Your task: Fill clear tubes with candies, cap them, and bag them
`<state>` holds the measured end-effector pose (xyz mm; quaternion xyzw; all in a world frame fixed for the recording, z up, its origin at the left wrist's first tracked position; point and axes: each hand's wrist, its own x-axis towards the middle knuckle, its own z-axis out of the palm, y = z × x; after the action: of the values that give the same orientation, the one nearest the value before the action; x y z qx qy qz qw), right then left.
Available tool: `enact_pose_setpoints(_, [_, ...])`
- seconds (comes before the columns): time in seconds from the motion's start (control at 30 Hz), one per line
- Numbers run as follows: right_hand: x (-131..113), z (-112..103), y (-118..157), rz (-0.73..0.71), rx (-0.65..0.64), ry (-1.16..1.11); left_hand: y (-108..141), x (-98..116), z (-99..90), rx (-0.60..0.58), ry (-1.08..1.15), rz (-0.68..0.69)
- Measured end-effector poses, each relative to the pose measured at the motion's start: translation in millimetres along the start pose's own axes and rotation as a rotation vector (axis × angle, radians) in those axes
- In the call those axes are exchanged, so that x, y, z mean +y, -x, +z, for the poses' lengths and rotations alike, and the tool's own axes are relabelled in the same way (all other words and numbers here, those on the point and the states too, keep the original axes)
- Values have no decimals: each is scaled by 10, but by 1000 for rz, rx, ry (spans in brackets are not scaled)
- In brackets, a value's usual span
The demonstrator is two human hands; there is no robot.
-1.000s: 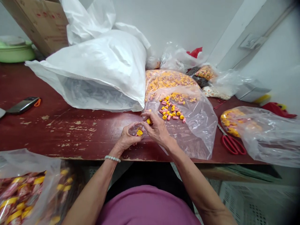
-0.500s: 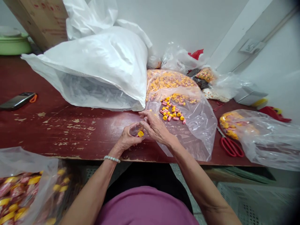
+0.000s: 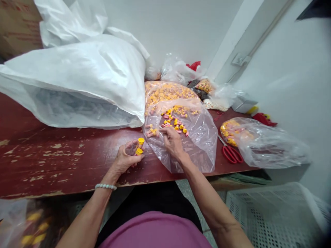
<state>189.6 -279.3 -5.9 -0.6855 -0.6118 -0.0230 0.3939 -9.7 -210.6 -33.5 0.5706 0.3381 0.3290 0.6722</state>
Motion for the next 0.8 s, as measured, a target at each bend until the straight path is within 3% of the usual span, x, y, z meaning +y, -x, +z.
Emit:
enact_pose_setpoints(0.1, [487, -98, -88, 275, 83, 247, 6, 26, 10, -21, 38, -27])
enact_pose_setpoints(0.2, [761, -132, -88, 316, 39, 317, 13, 57, 17, -26, 15, -31])
enact_pose_setpoints(0.37, [563, -204, 260, 230, -49, 316, 8, 63, 29, -21, -17, -17])
enact_pose_setpoints(0.43, [463, -315, 452, 186, -62, 304, 3, 54, 32, -7, -17, -12])
enact_pose_setpoints(0.5, [474, -458, 569, 235, -40, 344, -4, 45, 32, -14, -27, -15])
enact_pose_setpoints(0.63, [775, -621, 470, 422, -60, 452, -23, 25, 22, -40, -32, -3])
enact_pose_setpoints(0.8, [1031, -511, 174, 530, -134, 524, -40, -8, -7, -61, -35, 14])
